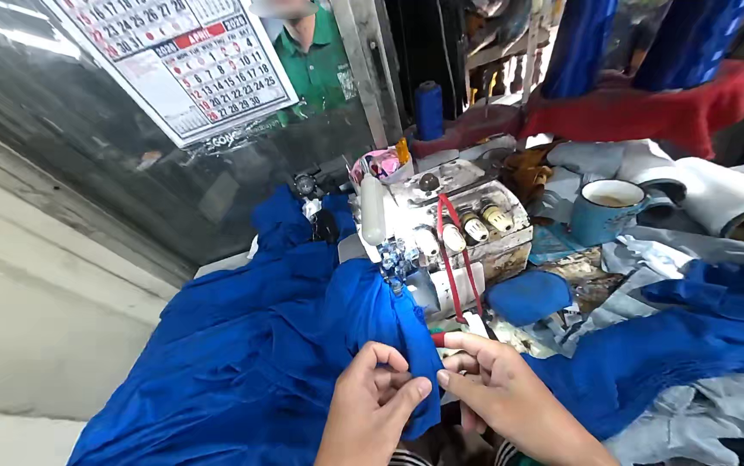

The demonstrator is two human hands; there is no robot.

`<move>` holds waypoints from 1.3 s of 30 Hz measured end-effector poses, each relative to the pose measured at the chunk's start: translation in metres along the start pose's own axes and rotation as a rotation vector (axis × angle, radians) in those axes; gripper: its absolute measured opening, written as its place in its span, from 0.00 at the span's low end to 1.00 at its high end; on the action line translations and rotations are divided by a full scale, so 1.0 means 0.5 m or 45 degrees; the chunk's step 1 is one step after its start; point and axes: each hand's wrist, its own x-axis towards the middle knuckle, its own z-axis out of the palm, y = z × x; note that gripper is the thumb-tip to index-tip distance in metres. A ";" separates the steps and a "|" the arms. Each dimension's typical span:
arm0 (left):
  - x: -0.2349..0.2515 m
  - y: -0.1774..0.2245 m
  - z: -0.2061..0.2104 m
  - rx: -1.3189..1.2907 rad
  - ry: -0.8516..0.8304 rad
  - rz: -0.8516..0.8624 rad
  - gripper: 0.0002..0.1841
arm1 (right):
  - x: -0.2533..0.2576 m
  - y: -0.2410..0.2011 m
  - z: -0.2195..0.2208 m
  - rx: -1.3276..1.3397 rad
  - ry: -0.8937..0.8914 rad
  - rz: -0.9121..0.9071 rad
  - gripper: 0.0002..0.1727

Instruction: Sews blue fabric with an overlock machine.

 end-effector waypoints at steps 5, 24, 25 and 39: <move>-0.009 -0.003 0.018 0.005 0.026 0.029 0.17 | -0.006 -0.001 -0.003 0.054 -0.027 -0.047 0.23; 0.112 -0.013 -0.058 1.183 0.218 0.710 0.13 | 0.012 0.021 0.014 -0.372 0.197 -0.188 0.12; 0.102 -0.009 -0.045 1.205 0.197 0.712 0.13 | 0.011 0.025 0.016 -0.340 0.186 -0.191 0.12; 0.118 0.059 -0.078 1.357 0.250 0.619 0.13 | 0.141 0.034 0.064 -0.216 0.484 -0.283 0.25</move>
